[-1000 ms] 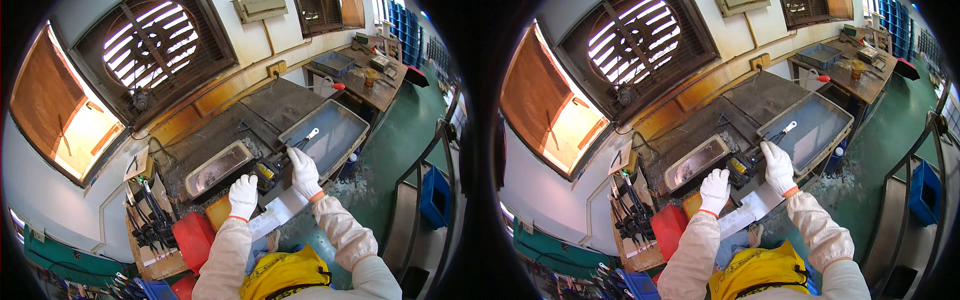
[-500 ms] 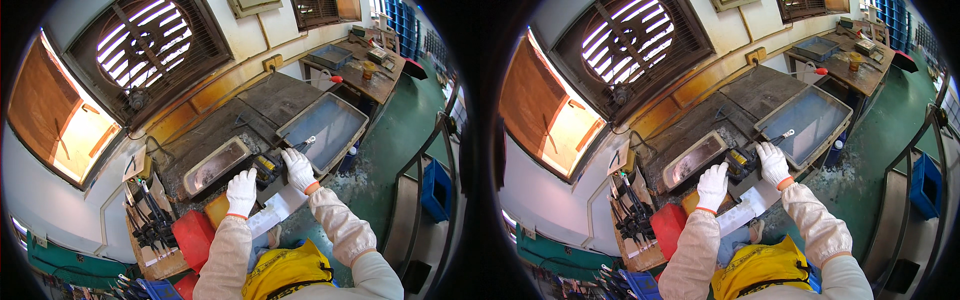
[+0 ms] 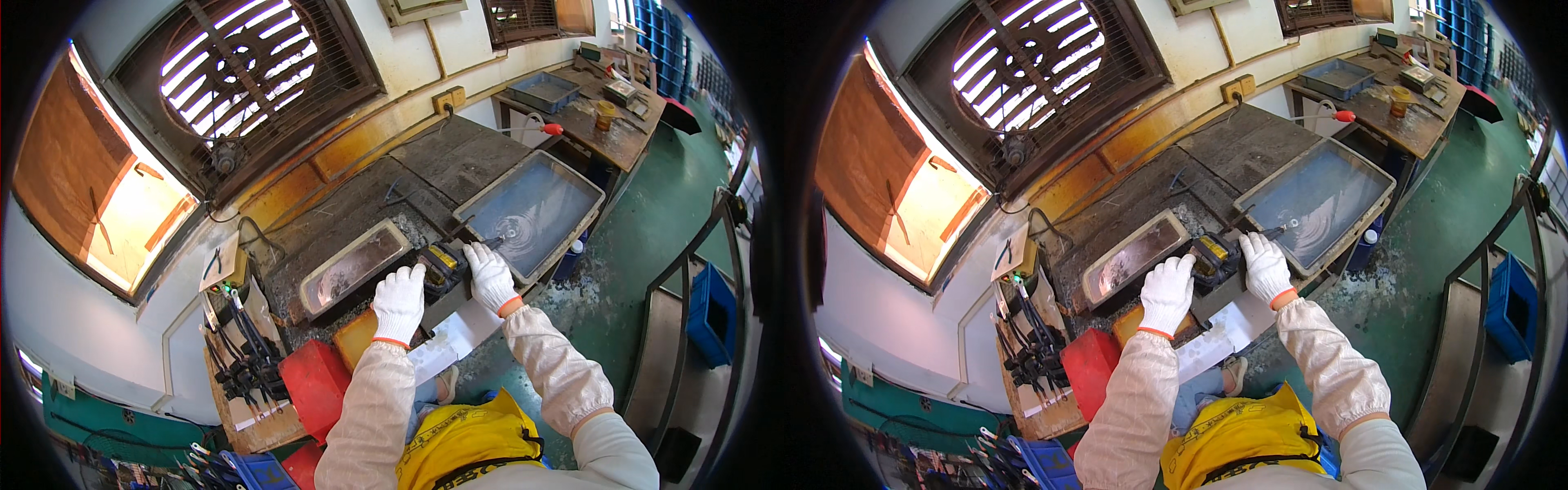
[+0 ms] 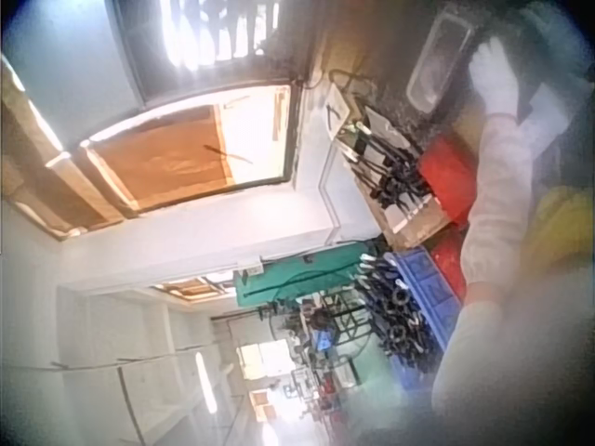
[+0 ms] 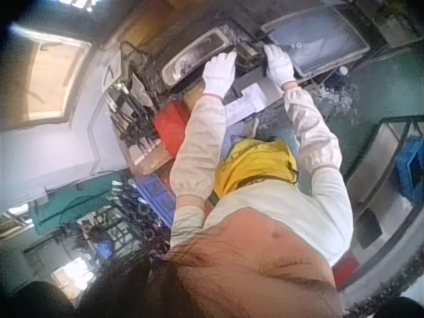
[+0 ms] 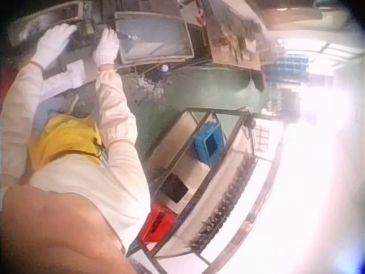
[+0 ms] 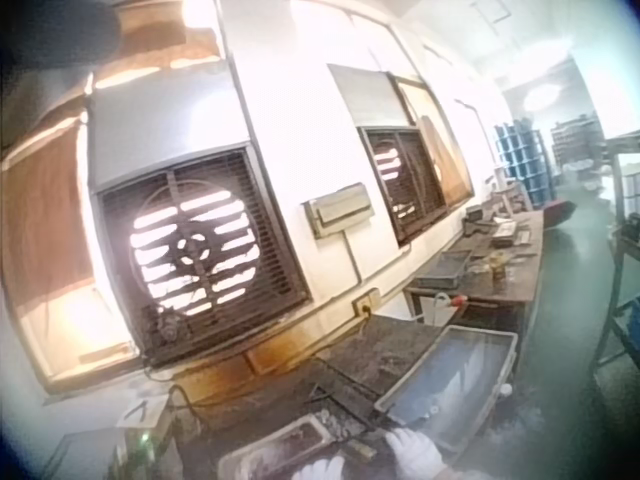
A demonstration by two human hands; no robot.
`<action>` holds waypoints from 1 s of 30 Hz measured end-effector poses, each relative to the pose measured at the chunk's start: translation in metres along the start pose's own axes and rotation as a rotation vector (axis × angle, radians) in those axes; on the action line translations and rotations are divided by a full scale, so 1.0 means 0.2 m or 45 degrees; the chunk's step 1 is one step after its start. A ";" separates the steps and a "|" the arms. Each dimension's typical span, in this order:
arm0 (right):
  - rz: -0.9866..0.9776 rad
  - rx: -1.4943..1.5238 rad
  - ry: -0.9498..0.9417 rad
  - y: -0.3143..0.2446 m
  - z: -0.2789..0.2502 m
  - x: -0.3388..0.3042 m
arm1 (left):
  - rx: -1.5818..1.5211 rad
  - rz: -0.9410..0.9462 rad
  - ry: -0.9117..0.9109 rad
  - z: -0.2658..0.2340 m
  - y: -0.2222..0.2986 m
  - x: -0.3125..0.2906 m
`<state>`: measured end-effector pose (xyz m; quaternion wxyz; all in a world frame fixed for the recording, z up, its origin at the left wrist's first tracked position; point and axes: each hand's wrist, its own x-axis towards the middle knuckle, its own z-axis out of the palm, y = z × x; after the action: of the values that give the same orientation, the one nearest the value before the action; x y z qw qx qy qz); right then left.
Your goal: The person puts on gloves, picks up electrical wire assemblies from a crate one at a time, dips the terminals into a flux tray and a molten solder pot, and places the soldered assemblies onto the workbench.
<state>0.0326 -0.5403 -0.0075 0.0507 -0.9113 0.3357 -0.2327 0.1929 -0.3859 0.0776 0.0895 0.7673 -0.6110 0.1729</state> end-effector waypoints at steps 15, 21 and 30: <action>-0.173 0.004 0.139 -0.02 -0.13 -0.03 | -0.179 -0.118 -0.130 -0.07 -0.01 -0.17; 0.159 1.866 -0.086 -0.23 -0.40 -0.22 | -1.989 -0.630 -0.073 -0.37 0.27 -0.23; 1.000 2.384 0.135 -0.47 -0.66 -0.35 | -2.767 -0.590 -0.296 -0.27 0.59 -0.68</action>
<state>-0.0192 -0.4152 0.1055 0.8019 -0.3192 0.2961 -0.4092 0.0437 -0.2714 0.0683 0.6852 0.3881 -0.2843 -0.5469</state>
